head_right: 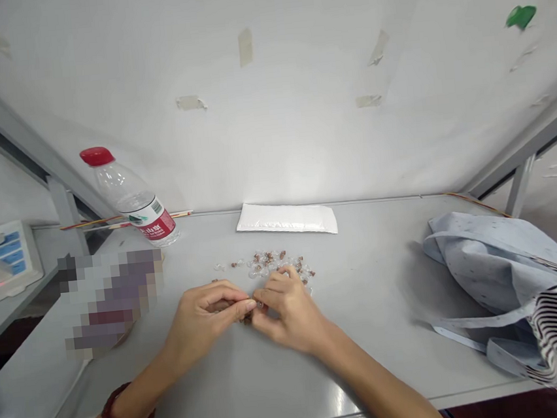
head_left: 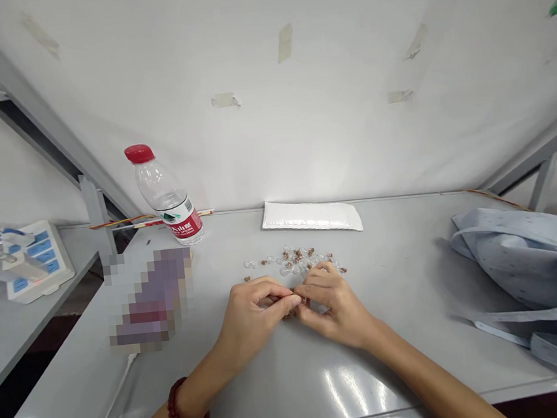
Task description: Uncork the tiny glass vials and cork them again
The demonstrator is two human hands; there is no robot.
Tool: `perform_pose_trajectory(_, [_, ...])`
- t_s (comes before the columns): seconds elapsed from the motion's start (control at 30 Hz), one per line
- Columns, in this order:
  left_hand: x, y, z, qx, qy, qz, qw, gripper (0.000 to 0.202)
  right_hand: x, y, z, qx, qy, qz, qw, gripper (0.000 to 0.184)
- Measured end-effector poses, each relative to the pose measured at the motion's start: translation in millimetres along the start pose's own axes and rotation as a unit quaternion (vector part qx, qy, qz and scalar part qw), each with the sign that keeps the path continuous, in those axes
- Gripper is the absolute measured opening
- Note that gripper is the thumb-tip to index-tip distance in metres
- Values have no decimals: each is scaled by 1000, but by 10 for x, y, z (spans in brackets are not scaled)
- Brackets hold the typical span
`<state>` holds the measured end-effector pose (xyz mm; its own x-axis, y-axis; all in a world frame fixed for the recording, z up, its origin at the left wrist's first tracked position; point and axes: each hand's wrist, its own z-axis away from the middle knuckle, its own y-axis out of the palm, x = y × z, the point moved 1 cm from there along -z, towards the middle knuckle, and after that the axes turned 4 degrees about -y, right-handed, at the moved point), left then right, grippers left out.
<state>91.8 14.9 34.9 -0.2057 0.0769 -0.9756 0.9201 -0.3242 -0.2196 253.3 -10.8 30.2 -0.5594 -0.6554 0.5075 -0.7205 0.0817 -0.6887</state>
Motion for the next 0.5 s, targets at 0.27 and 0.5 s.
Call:
perform_pose_trajectory(0.27, [-3, -200, -96, -9, -84, -27, 996, 14, -181, -100, 44, -3, 17, 69, 997, 20])
perform_pose_trajectory(0.5, [200, -100, -117, 96, 35, -236, 966, 29, -289, -10, 90, 87, 51, 190, 977, 21])
